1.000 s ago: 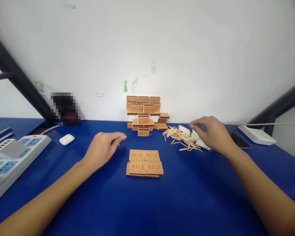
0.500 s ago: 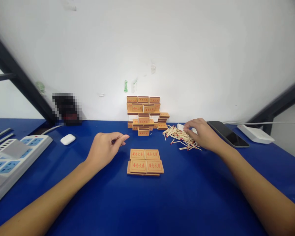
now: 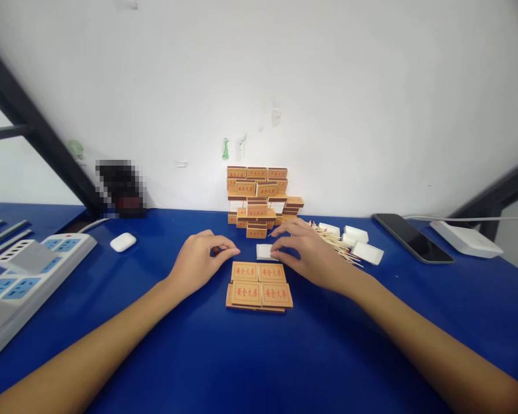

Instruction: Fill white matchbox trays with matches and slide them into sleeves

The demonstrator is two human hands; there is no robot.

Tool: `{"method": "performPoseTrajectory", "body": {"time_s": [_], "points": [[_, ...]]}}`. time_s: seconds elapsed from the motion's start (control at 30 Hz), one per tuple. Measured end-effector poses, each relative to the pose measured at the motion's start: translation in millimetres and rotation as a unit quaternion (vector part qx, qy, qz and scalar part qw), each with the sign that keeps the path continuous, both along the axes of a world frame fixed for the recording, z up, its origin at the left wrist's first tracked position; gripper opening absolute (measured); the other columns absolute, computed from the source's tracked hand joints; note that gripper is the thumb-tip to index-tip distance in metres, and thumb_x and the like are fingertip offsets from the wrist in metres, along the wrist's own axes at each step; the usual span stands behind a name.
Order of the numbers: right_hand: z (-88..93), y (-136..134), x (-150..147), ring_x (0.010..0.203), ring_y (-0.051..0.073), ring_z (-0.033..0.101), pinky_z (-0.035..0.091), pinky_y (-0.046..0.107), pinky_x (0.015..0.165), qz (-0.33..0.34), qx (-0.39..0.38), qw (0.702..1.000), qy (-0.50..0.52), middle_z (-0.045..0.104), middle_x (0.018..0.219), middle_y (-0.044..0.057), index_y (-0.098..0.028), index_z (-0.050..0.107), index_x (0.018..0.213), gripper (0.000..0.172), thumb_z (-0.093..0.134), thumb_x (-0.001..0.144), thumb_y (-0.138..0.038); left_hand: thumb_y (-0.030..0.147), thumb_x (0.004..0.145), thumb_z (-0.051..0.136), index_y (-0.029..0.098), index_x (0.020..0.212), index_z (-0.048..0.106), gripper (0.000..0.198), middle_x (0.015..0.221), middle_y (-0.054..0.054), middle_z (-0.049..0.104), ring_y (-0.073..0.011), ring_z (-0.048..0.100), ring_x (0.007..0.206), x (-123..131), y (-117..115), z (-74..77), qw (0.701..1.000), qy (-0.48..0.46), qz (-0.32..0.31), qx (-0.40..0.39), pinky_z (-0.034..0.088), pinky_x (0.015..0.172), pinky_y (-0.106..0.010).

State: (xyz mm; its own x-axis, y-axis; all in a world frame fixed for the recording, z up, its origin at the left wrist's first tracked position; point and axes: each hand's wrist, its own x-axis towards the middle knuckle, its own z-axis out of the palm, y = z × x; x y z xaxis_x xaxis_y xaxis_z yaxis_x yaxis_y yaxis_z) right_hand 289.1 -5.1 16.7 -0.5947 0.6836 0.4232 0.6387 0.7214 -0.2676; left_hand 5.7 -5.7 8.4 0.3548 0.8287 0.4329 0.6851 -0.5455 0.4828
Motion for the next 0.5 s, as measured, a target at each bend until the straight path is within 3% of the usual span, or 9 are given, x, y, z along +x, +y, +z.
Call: {"method": "performPoseTrajectory", "body": {"time_s": [0.07, 0.17, 0.3, 0.4, 0.5], "points": [[6.8, 7, 14, 0.111, 0.028, 0.065, 0.052, 0.047, 0.098, -0.024, -0.016, 1.0, 0.011, 0.075, 0.111, 0.01, -0.025, 0.077, 0.099, 0.019, 0.06, 0.103, -0.031, 0.036, 0.101, 0.067, 0.025, 0.095, 0.083, 0.02, 0.09, -0.002, 0.083, -0.0186, 0.064, 0.071, -1, 4, 4.5, 1.0, 0.013, -0.008, -0.007, 0.05, 0.07, -0.032], [26.2, 21, 45, 0.083, 0.024, 0.069, 0.053, 0.04, 0.077, -0.111, -0.066, 0.992, 0.012, 0.078, 0.09, 0.006, -0.024, 0.076, 0.095, 0.02, 0.06, 0.1, -0.036, 0.035, 0.097, 0.072, 0.024, 0.117, 0.079, 0.024, 0.098, -0.003, 0.083, -0.0169, 0.066, 0.07, 0, 14, 18.1, 0.998, 0.023, -0.034, -0.057, 0.053, 0.072, -0.032], [43.1, 34, 85, 0.072, 0.023, 0.068, 0.048, 0.037, 0.067, -0.219, -0.061, 0.974, -0.016, 0.078, 0.08, 0.005, -0.025, 0.077, 0.088, 0.025, 0.058, 0.097, -0.038, 0.045, 0.09, 0.078, 0.023, 0.109, 0.082, 0.029, 0.086, -0.004, 0.081, -0.0174, 0.069, 0.067, 10, 32, 30.8, 0.985, 0.076, -0.107, -0.111, 0.05, 0.065, -0.028], [37.3, 32, 104, 0.074, 0.024, 0.068, 0.048, 0.037, 0.067, -0.241, -0.068, 0.967, -0.048, 0.079, 0.084, 0.007, -0.023, 0.079, 0.089, 0.027, 0.059, 0.095, -0.04, 0.053, 0.086, 0.081, 0.022, 0.108, 0.083, 0.038, 0.075, -0.002, 0.077, -0.0143, 0.062, 0.057, 20, 42, 25.9, 0.982, 0.076, -0.137, -0.102, 0.044, 0.057, -0.026], [25.6, 26, 114, 0.08, 0.024, 0.07, 0.052, 0.039, 0.073, -0.215, -0.079, 0.971, -0.073, 0.079, 0.096, 0.01, -0.022, 0.081, 0.1, 0.03, 0.059, 0.095, -0.043, 0.054, 0.089, 0.078, 0.021, 0.11, 0.081, 0.039, 0.068, 0.001, 0.07, -0.0131, 0.058, 0.055, 26, 43, 12.2, 0.986, 0.055, -0.129, -0.092, 0.04, 0.054, -0.025]]}}
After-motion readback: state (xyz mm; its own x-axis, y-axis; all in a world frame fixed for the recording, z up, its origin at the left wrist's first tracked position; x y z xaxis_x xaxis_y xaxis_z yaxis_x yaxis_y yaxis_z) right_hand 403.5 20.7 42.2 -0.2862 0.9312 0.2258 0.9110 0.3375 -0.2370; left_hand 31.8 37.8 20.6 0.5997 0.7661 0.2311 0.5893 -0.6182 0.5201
